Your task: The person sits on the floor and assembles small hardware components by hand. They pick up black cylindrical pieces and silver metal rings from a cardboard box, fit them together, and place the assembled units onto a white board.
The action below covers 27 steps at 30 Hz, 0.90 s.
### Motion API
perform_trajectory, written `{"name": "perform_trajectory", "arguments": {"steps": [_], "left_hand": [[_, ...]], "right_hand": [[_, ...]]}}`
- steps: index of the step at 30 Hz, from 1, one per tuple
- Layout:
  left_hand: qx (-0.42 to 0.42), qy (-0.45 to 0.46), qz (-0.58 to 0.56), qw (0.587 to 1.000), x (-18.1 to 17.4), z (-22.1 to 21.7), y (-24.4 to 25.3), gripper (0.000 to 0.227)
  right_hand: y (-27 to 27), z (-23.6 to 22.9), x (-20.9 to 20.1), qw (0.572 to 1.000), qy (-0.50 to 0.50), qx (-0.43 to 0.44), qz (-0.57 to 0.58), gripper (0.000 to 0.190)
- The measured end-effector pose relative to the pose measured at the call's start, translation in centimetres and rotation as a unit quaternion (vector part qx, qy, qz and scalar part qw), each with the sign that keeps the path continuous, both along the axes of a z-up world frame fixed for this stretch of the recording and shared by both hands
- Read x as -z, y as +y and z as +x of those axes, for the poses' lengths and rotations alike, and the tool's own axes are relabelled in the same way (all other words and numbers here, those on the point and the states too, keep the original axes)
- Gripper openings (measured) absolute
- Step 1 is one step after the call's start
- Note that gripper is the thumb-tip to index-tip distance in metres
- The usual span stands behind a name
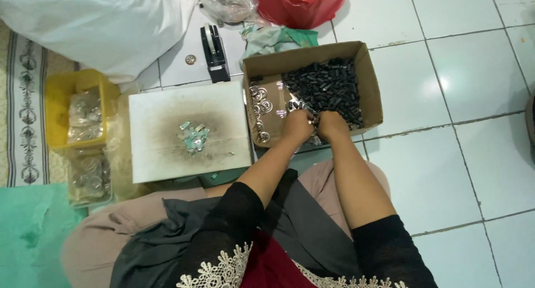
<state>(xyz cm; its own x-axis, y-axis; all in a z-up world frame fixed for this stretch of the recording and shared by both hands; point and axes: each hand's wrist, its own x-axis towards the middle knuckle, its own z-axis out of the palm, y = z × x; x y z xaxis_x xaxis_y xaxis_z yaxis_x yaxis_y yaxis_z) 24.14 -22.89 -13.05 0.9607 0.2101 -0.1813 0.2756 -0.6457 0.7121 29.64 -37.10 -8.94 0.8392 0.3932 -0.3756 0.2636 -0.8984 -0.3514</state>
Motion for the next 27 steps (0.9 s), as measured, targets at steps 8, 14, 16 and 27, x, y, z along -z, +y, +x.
{"name": "perform_trajectory", "arguments": {"steps": [8, 14, 16, 27], "left_hand": [[-0.044, 0.12, -0.062, 0.99, -4.2, -1.3, 0.2, 0.069], [-0.058, 0.144, -0.062, 0.986, -2.9, -0.4, 0.3, 0.062], [-0.06, 0.149, -0.059, 0.985, -2.2, -0.2, 0.1, 0.057], [-0.06, 0.163, -0.058, 0.983, -4.8, -1.0, 0.0, 0.042]], "right_hand": [[1.7, 0.3, 1.0, 0.998, -0.061, -0.022, -0.01, 0.016], [2.9, 0.9, 1.5, 0.992, -0.105, -0.07, -0.027, 0.019], [3.0, 1.3, 2.2, 0.989, -0.122, -0.078, -0.025, 0.02], [2.8, 2.0, 3.0, 0.99, -0.101, -0.096, 0.018, 0.027]]}}
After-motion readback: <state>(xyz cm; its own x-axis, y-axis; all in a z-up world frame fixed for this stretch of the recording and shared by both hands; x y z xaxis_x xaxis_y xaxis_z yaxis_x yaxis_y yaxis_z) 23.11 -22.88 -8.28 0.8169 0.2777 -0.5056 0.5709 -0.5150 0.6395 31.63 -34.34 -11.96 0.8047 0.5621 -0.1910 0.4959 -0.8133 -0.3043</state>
